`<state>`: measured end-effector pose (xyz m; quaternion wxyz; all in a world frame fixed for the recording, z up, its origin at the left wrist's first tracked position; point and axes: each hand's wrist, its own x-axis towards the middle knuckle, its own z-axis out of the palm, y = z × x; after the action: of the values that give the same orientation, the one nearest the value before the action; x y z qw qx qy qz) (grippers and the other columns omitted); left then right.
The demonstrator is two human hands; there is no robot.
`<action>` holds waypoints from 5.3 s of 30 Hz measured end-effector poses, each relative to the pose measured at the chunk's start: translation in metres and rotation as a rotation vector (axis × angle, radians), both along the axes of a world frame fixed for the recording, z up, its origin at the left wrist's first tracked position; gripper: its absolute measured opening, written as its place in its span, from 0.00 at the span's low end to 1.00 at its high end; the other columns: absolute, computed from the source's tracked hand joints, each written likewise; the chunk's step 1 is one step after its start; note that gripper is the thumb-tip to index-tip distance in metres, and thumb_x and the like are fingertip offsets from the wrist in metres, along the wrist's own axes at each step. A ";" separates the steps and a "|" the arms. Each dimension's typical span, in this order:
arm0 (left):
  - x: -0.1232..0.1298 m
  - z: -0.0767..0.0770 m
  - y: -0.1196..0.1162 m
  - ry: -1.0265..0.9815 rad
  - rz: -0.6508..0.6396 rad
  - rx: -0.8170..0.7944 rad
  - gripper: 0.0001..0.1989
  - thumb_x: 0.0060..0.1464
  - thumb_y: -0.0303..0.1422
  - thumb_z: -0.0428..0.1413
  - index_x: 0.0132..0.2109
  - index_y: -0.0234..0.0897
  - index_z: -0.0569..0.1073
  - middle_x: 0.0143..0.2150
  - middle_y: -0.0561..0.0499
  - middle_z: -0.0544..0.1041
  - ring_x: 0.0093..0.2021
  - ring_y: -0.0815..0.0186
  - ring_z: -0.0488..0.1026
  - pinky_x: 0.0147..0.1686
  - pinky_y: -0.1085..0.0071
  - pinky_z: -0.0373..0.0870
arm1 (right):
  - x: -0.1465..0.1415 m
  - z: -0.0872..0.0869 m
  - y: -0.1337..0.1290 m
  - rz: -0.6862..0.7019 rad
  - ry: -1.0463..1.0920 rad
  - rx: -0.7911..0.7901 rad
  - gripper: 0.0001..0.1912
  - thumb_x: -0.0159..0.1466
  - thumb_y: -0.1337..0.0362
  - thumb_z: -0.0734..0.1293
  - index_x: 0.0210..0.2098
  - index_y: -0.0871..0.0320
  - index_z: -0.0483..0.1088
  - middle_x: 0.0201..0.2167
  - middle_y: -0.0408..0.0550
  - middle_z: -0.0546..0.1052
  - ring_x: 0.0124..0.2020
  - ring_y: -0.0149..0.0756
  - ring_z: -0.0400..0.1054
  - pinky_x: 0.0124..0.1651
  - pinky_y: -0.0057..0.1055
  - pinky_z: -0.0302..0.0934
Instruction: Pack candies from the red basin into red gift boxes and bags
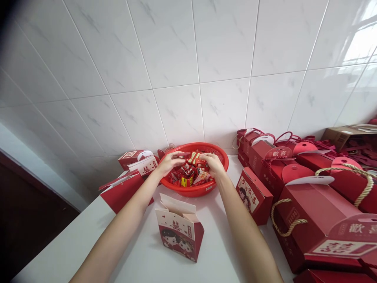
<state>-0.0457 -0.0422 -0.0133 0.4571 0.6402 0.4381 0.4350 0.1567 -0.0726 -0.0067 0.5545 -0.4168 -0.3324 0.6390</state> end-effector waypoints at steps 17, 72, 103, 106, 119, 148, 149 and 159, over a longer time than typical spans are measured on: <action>0.020 0.006 0.017 1.166 0.014 0.054 0.16 0.45 0.44 0.66 0.37 0.38 0.76 0.38 0.48 0.80 0.39 0.58 0.76 0.32 0.71 0.65 | -0.002 -0.003 0.001 -0.031 -0.099 0.018 0.05 0.57 0.71 0.70 0.30 0.61 0.69 0.21 0.43 0.73 0.15 0.27 0.65 0.14 0.21 0.50; 0.029 -0.018 0.041 1.047 -0.222 -0.127 0.13 0.30 0.34 0.68 0.19 0.39 0.70 0.21 0.51 0.73 0.32 0.57 0.73 0.36 0.67 0.67 | -0.004 -0.011 0.003 -0.029 -0.291 0.125 0.11 0.51 0.65 0.74 0.25 0.59 0.67 0.13 0.35 0.62 0.12 0.21 0.52 0.12 0.21 0.38; 0.014 -0.003 0.027 0.674 -0.320 -0.197 0.16 0.32 0.30 0.63 0.35 0.37 0.80 0.31 0.55 0.78 0.36 0.62 0.73 0.35 0.72 0.66 | -0.004 -0.001 -0.002 -0.025 -0.177 0.065 0.16 0.59 0.58 0.75 0.27 0.59 0.65 0.17 0.39 0.67 0.12 0.20 0.53 0.11 0.19 0.39; 0.014 -0.003 0.027 0.417 -0.172 -0.115 0.23 0.32 0.30 0.65 0.42 0.36 0.80 0.37 0.52 0.80 0.42 0.59 0.74 0.42 0.70 0.68 | -0.004 -0.001 -0.002 -0.027 -0.170 0.080 0.17 0.58 0.58 0.75 0.26 0.59 0.65 0.16 0.37 0.65 0.12 0.20 0.53 0.12 0.19 0.39; 0.016 0.008 0.017 -0.262 -0.047 -0.064 0.37 0.34 0.30 0.70 0.56 0.36 0.74 0.43 0.50 0.80 0.36 0.66 0.75 0.38 0.70 0.71 | -0.005 -0.007 -0.001 0.087 -0.323 0.139 0.24 0.49 0.47 0.77 0.28 0.60 0.68 0.18 0.37 0.64 0.13 0.20 0.51 0.14 0.21 0.36; 0.011 0.005 -0.005 0.062 -0.299 0.009 0.21 0.43 0.48 0.69 0.33 0.32 0.80 0.29 0.50 0.80 0.31 0.65 0.74 0.38 0.68 0.70 | -0.001 -0.006 -0.002 0.009 -0.202 0.223 0.26 0.39 0.48 0.78 0.30 0.58 0.71 0.18 0.36 0.66 0.15 0.20 0.50 0.15 0.22 0.36; 0.010 0.005 -0.005 0.086 -0.302 0.013 0.22 0.43 0.49 0.69 0.32 0.32 0.80 0.27 0.50 0.79 0.30 0.65 0.73 0.36 0.69 0.69 | -0.001 -0.007 -0.002 0.017 -0.199 0.221 0.26 0.39 0.48 0.78 0.30 0.58 0.71 0.18 0.36 0.66 0.15 0.20 0.50 0.15 0.21 0.36; 0.009 0.012 -0.012 0.175 -0.302 0.146 0.21 0.49 0.49 0.63 0.27 0.33 0.74 0.21 0.54 0.71 0.25 0.69 0.64 0.30 0.71 0.61 | 0.001 -0.010 0.001 0.061 -0.196 0.225 0.26 0.41 0.50 0.79 0.31 0.60 0.72 0.18 0.36 0.65 0.14 0.18 0.49 0.15 0.21 0.37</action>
<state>-0.0364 -0.0542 -0.0017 0.4297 0.7655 0.3427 0.3346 0.1579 -0.0720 -0.0170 0.5429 -0.4021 -0.4668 0.5707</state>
